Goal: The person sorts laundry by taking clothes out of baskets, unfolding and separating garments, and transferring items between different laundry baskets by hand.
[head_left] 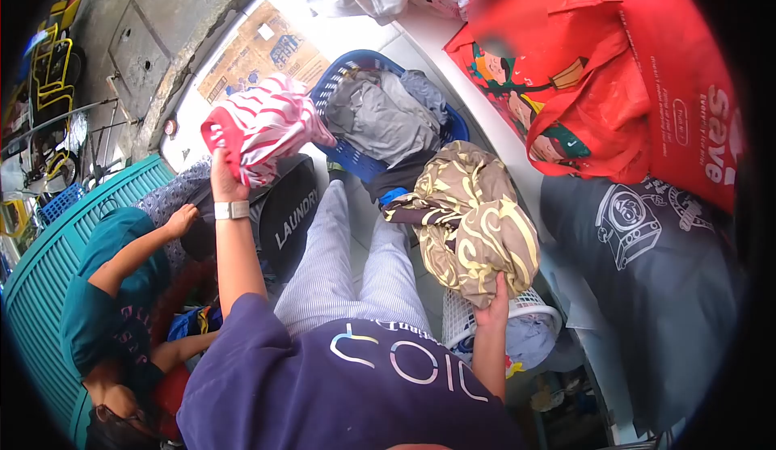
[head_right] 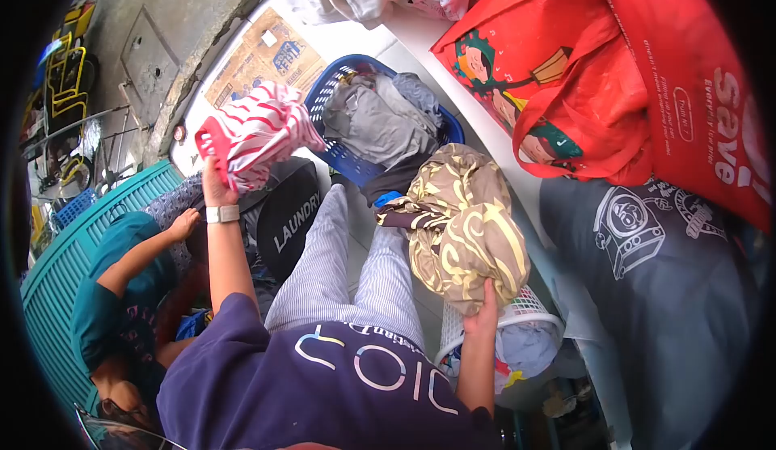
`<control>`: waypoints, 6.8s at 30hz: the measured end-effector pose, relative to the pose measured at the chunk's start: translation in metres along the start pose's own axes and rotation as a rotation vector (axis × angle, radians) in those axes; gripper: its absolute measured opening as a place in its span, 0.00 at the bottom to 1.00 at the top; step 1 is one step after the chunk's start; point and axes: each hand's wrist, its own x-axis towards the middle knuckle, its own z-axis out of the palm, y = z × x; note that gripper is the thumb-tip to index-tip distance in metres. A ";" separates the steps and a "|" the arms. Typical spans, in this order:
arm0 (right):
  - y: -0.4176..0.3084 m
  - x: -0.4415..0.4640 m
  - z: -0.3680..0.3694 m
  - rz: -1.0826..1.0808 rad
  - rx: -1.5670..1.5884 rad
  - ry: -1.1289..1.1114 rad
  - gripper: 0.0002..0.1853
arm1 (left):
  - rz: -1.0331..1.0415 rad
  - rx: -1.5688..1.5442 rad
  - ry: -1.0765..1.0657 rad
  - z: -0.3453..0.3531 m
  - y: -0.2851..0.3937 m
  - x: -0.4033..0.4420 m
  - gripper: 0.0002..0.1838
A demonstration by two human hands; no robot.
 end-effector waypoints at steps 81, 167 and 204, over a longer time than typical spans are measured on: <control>0.033 -0.207 -0.180 -0.403 0.404 -0.231 0.31 | -0.508 1.190 -0.462 -0.065 -0.165 -0.116 0.17; 0.061 0.008 -0.145 -1.232 -1.965 0.174 0.26 | 1.040 1.905 -0.668 0.126 -0.299 0.091 0.21; 0.071 0.017 -0.170 -1.192 -1.964 0.267 0.26 | 0.176 1.011 -1.059 0.139 -0.214 -0.008 0.11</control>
